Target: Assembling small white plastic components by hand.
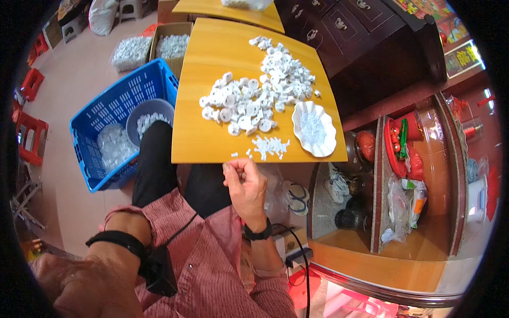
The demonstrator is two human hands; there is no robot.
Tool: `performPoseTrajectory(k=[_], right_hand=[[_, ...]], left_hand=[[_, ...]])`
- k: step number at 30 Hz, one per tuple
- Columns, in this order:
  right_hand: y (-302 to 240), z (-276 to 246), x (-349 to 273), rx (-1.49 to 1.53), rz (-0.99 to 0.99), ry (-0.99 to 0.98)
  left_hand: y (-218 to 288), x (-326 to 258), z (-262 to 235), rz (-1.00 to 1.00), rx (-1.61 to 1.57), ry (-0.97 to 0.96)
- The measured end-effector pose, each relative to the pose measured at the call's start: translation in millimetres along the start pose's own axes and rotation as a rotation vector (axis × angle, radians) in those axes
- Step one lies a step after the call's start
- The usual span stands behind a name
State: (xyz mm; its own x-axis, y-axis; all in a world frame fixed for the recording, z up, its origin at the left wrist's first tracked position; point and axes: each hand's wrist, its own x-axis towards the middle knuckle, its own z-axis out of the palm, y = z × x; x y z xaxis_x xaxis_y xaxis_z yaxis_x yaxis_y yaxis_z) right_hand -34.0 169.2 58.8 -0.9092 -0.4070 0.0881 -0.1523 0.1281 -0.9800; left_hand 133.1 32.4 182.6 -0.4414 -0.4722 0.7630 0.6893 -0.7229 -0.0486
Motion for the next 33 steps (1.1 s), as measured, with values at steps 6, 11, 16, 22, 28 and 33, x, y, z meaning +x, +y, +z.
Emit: performPoseTrajectory(k=[6, 11, 16, 22, 28, 33], right_hand=[[4, -1, -2, -0.067, -0.004, 0.009], [1, -1, 0, -0.043, -0.027, -0.021], [-3, 3, 1, -0.079, -0.017, -0.047], [-2, -3, 0, -0.092, -0.004, 0.000], [-2, 5, 0, -0.094, -0.002, -0.040], [2, -4, 2, -0.155, 0.016, -0.016]], left_hand=[[32, 11, -11, -0.059, -0.163, -0.057], [38, 33, -8, -0.081, -0.265, 0.003], [38, 41, 4, -0.134, -0.173, 0.009], [50, 18, 22, -0.099, -0.092, 0.009], [46, 21, 29, -0.077, -0.055, -0.029], [70, -4, 36, -0.071, -0.090, -0.101]])
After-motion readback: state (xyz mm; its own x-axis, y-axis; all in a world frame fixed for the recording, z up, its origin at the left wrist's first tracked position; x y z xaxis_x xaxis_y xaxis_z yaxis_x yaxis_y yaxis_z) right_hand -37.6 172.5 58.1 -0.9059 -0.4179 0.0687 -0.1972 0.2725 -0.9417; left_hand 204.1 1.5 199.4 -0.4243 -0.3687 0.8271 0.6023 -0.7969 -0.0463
